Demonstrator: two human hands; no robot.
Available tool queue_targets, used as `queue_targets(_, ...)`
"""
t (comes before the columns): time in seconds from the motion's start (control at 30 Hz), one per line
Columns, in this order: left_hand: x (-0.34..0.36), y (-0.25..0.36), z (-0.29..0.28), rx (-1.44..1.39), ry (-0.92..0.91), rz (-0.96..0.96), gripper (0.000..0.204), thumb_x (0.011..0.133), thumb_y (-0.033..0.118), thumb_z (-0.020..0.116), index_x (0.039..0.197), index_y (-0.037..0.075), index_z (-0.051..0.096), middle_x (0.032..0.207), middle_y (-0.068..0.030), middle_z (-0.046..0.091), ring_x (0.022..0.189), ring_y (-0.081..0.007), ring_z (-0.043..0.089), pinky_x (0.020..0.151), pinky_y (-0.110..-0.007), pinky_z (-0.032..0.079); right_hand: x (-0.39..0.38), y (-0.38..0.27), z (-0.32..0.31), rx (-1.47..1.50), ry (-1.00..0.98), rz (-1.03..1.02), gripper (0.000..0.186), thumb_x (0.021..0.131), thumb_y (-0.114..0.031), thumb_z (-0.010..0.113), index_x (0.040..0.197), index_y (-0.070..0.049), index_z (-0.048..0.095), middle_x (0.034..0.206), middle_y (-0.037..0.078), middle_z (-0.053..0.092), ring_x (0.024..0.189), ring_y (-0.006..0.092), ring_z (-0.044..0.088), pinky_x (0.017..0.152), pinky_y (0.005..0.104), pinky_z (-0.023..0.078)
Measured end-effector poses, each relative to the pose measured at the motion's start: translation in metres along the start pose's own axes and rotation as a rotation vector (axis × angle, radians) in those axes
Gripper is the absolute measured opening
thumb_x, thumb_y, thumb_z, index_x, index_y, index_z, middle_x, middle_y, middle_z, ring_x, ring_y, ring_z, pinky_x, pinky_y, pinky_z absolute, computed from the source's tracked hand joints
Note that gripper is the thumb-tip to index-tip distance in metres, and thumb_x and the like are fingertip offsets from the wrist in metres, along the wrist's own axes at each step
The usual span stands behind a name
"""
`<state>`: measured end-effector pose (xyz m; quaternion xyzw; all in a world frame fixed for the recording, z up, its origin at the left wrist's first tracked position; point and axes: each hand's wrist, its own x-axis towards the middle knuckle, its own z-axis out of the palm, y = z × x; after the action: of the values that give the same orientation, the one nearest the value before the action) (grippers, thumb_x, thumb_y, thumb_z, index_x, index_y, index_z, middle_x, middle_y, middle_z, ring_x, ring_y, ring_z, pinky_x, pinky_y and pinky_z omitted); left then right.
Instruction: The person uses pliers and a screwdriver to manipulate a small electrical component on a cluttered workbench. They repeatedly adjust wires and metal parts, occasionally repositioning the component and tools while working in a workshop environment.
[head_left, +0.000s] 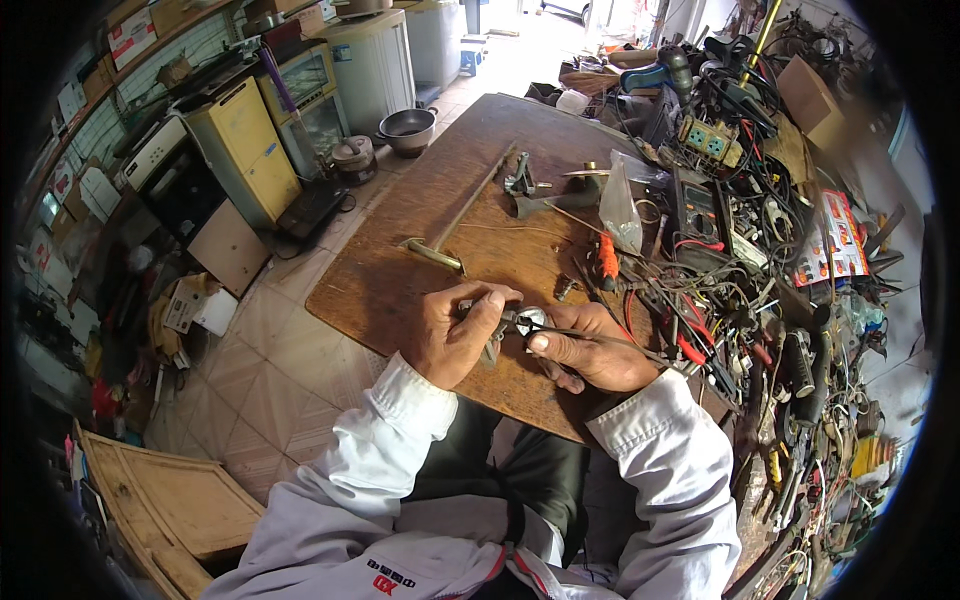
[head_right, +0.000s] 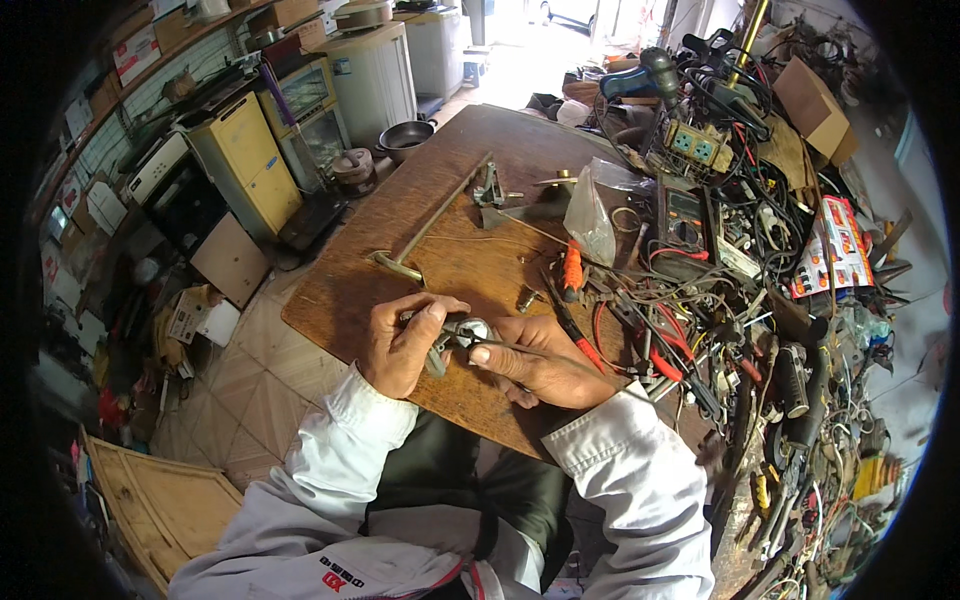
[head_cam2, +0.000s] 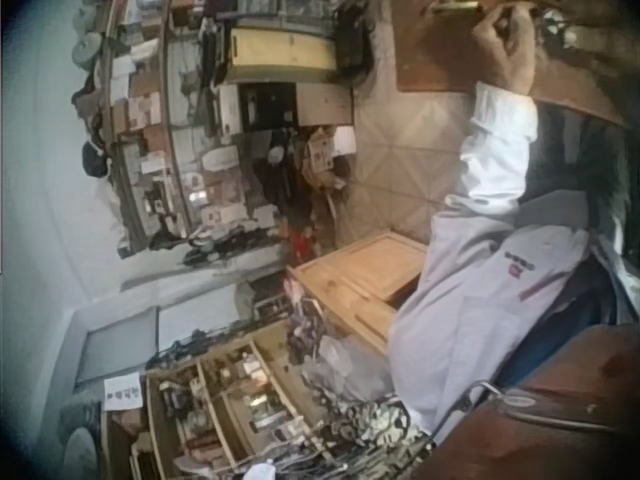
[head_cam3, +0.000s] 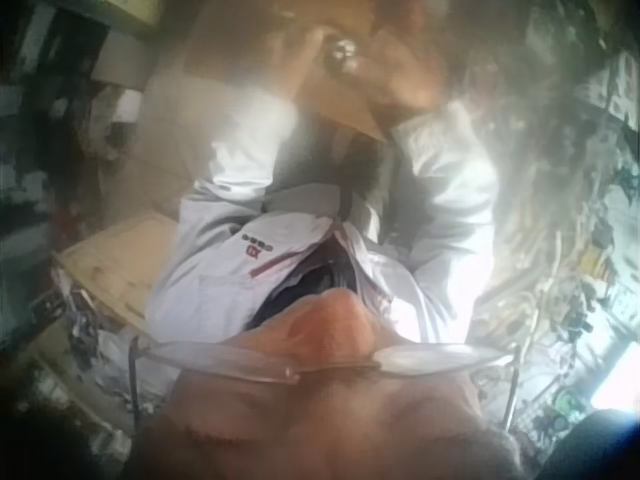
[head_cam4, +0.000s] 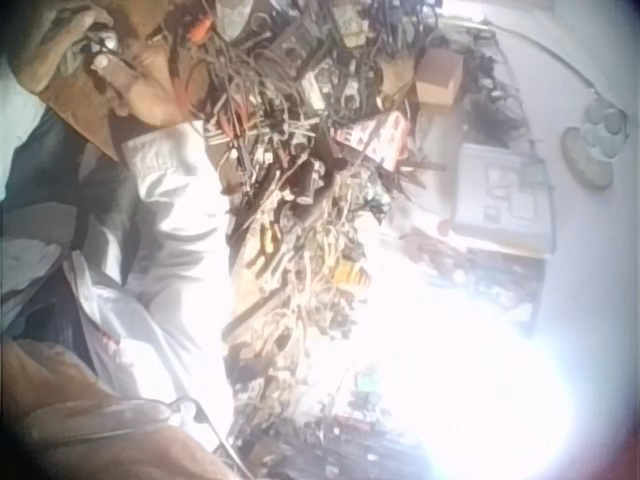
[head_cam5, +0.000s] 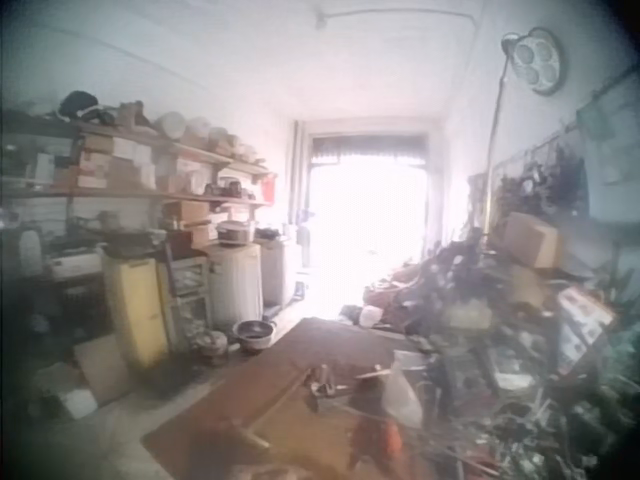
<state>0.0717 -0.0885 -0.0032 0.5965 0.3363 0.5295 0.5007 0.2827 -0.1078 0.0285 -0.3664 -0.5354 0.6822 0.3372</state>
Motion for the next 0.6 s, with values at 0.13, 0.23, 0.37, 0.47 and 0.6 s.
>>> queue_targets(0.13, 0.000, 0.002, -0.002, -0.010, 0.040, -0.043, 0.032, 0.102, 0.028, 0.061, 0.107, -0.001, 0.073, 0.099, -0.0086, 0.073, 0.073, -0.0108, 0.064, 0.060, -0.026, 0.052, -0.003, 0.001, 0.005, 0.065, -0.008, -0.021, 0.040, 0.099, -0.036, 0.069, 0.113, 0.001, 0.070, 0.072, 0.001, 0.061, 0.050, 0.0064, 0.048, 0.044, 0.0225, 0.037)
queue_targets(0.23, 0.000, -0.004, -0.001, -0.027, 0.077, 0.078, 0.031, 0.102, 0.027, 0.060, 0.108, -0.001, 0.072, 0.103, -0.0094, 0.073, 0.078, -0.0120, 0.066, 0.061, -0.026, 0.052, -0.006, -0.002, 0.008, 0.154, -0.028, 0.001, 0.039, 0.101, -0.033, 0.067, 0.115, 0.004, 0.067, 0.076, 0.005, 0.062, 0.052, 0.0081, 0.050, 0.045, 0.0230, 0.037)
queue_targets(0.37, 0.000, -0.010, 0.001, -0.069, 0.123, 0.140, 0.029, 0.102, 0.026, 0.059, 0.107, 0.000, 0.072, 0.105, -0.0100, 0.073, 0.082, -0.0129, 0.068, 0.060, -0.027, 0.053, -0.005, 0.000, 0.009, 0.193, -0.032, -0.025, 0.033, 0.101, -0.029, 0.066, 0.110, 0.003, 0.065, 0.075, 0.006, 0.062, 0.053, 0.0093, 0.052, 0.046, 0.0231, 0.038)
queue_targets(0.47, -0.002, -0.005, 0.000, -0.120, 0.106, 0.042, 0.029, 0.102, 0.025, 0.059, 0.106, 0.000, 0.072, 0.103, -0.0104, 0.074, 0.080, -0.0131, 0.068, 0.059, -0.027, 0.053, -0.006, 0.000, 0.007, 0.189, -0.060, -0.040, 0.027, 0.102, -0.025, 0.064, 0.107, 0.002, 0.064, 0.075, 0.007, 0.063, 0.055, 0.0095, 0.054, 0.046, 0.0230, 0.039)
queue_targets(0.6, -0.003, -0.007, -0.004, -0.105, 0.073, 0.019, 0.031, 0.103, 0.028, 0.059, 0.108, 0.000, 0.073, 0.093, -0.0059, 0.073, 0.072, -0.0089, 0.064, 0.059, -0.026, 0.051, -0.005, 0.006, -0.003, 0.138, -0.091, -0.011, 0.024, 0.103, -0.022, 0.062, 0.107, 0.001, 0.064, 0.078, 0.005, 0.064, 0.056, 0.0084, 0.055, 0.048, 0.0225, 0.040)
